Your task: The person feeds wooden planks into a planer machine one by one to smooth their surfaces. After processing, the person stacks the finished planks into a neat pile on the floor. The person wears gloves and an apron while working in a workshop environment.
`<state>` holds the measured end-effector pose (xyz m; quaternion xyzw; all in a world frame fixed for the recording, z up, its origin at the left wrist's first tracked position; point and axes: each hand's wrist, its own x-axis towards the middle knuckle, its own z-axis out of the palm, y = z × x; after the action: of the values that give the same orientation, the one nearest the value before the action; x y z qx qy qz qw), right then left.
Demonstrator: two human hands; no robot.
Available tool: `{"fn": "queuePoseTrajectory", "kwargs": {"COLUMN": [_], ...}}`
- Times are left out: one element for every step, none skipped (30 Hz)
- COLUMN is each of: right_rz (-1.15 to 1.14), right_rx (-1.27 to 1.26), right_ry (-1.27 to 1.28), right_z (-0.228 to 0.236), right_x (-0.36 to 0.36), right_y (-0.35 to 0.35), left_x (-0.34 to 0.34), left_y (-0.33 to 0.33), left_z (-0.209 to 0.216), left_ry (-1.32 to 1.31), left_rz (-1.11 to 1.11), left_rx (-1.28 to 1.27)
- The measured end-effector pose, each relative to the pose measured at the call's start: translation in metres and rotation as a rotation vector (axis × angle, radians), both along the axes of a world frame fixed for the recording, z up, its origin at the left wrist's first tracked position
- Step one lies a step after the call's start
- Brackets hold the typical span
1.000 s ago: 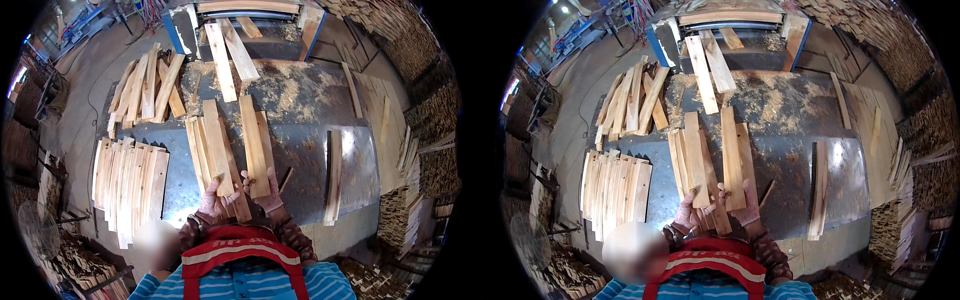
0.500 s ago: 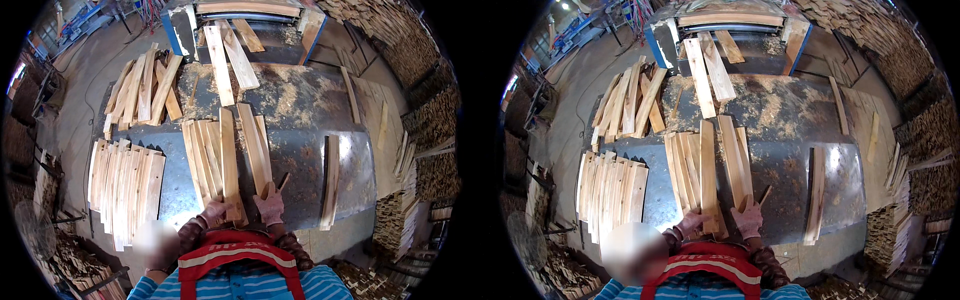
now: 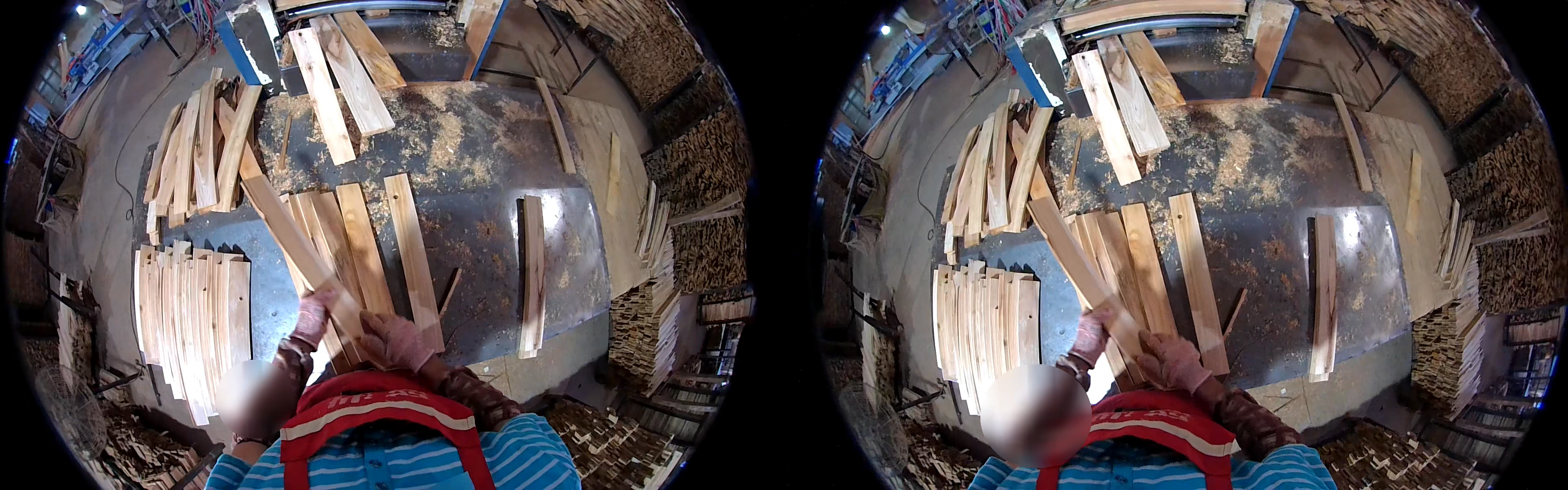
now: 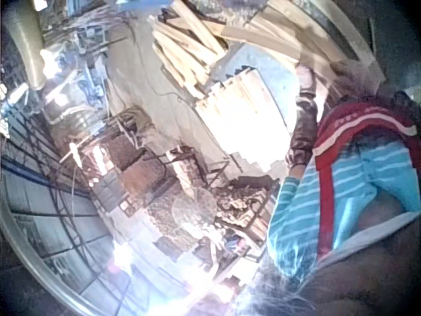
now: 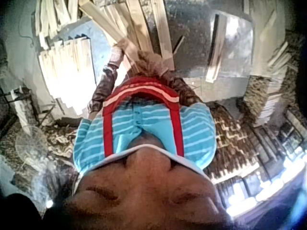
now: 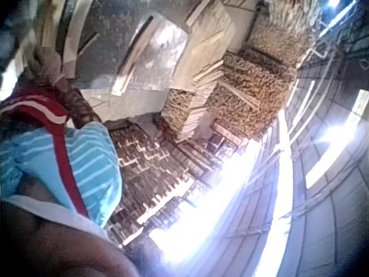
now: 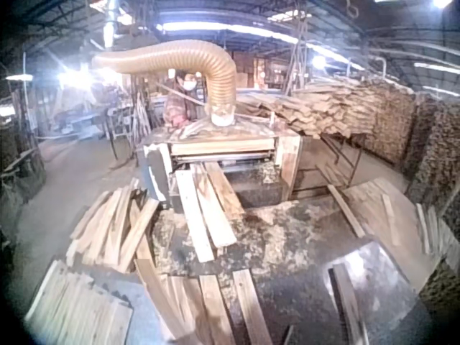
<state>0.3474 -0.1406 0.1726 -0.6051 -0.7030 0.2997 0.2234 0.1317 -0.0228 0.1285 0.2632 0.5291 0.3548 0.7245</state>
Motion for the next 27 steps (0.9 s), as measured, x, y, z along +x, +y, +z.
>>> {"fn": "queuePoseTrajectory", "kwargs": {"right_rz": [0.072,-0.020,-0.089,-0.247,-0.405,-0.437,-0.447,-0.451,-0.517,-0.582,-0.635,-0.662,-0.689,-0.666,-0.626,-0.636,-0.645,-0.587,-0.531,-0.474,-0.425,-0.383,-0.346,-0.312,-0.270,-0.230,-0.189], "right_rx": [0.046,-0.083,-0.228,-0.114,0.006,0.006,0.022,0.037,-0.102,-0.232,-0.347,-0.347,-0.343,-0.291,-0.236,-0.275,-0.318,-0.230,-0.143,-0.161,-0.184,-0.108,-0.106,-0.102,-0.093,-0.048,-0.003], "right_ry": [-0.063,-0.249,-0.448,-0.544,-0.639,-0.622,-0.590,-0.559,-0.478,-0.392,-0.294,-0.245,-0.194,-0.188,-0.171,-0.162,-0.140,-0.120,-0.103,-0.045,0.005,0.025,0.056,0.087,0.120,0.160,0.199], "right_z": [-0.006,-0.005,-0.005,-0.020,-0.034,-0.045,-0.051,-0.054,-0.055,-0.054,-0.048,-0.042,-0.036,-0.028,-0.023,-0.020,-0.015,-0.015,-0.016,-0.020,-0.021,-0.007,0.008,0.024,0.033,0.025,0.016], "right_x": [0.005,0.011,0.017,0.027,0.037,0.050,0.059,0.065,0.072,0.079,0.083,0.085,0.085,0.077,0.065,0.069,0.069,0.064,0.060,0.054,0.050,0.041,0.032,0.024,0.014,0.000,-0.015], "right_y": [0.011,0.018,0.024,0.024,0.023,0.017,0.010,0.005,0.003,0.005,0.012,0.016,0.016,0.017,0.020,0.010,-0.001,-0.008,-0.012,-0.013,-0.011,-0.006,-0.003,0.003,0.013,0.017,0.025], "left_x": [-0.011,-0.022,-0.037,-0.067,-0.078,-0.093,-0.134,-0.176,-0.187,-0.194,-0.218,-0.226,-0.233,-0.267,-0.308,-0.285,-0.258,-0.239,-0.259,-0.260,-0.255,-0.244,-0.231,-0.221,-0.210,-0.197,-0.180], "left_y": [0.008,0.011,0.015,0.018,0.019,0.021,0.020,0.015,0.012,0.004,-0.006,-0.021,-0.035,-0.062,-0.098,-0.086,-0.064,-0.064,-0.063,-0.069,-0.068,-0.061,-0.053,-0.044,-0.036,-0.029,-0.020], "left_z": [0.006,0.013,0.021,0.020,0.024,0.030,0.009,-0.014,-0.012,-0.003,-0.008,-0.013,-0.018,-0.038,-0.058,-0.043,-0.011,0.016,-0.002,-0.005,-0.009,-0.010,-0.007,-0.005,-0.002,0.002,0.000], "left_ry": [0.011,0.004,0.019,0.069,0.097,0.280,0.436,0.609,0.662,0.757,0.905,1.190,1.482,1.640,1.793,1.696,1.666,1.669,1.763,1.785,1.800,1.780,1.757,1.730,1.674,1.478,1.153], "left_rz": [0.050,0.132,0.149,0.047,0.192,0.187,0.199,0.167,0.115,0.067,-0.037,-0.120,-0.195,-0.284,-0.262,-0.328,-0.433,-0.271,-0.312,-0.240,-0.180,-0.053,0.059,0.168,0.238,0.243,0.242], "left_rx": [0.004,0.075,0.083,0.126,0.093,0.065,0.023,0.089,0.099,0.067,0.135,0.171,0.179,0.305,0.506,0.271,0.113,-0.021,-0.035,-0.021,-0.003,-0.010,-0.013,-0.013,0.051,0.180,0.321]}}
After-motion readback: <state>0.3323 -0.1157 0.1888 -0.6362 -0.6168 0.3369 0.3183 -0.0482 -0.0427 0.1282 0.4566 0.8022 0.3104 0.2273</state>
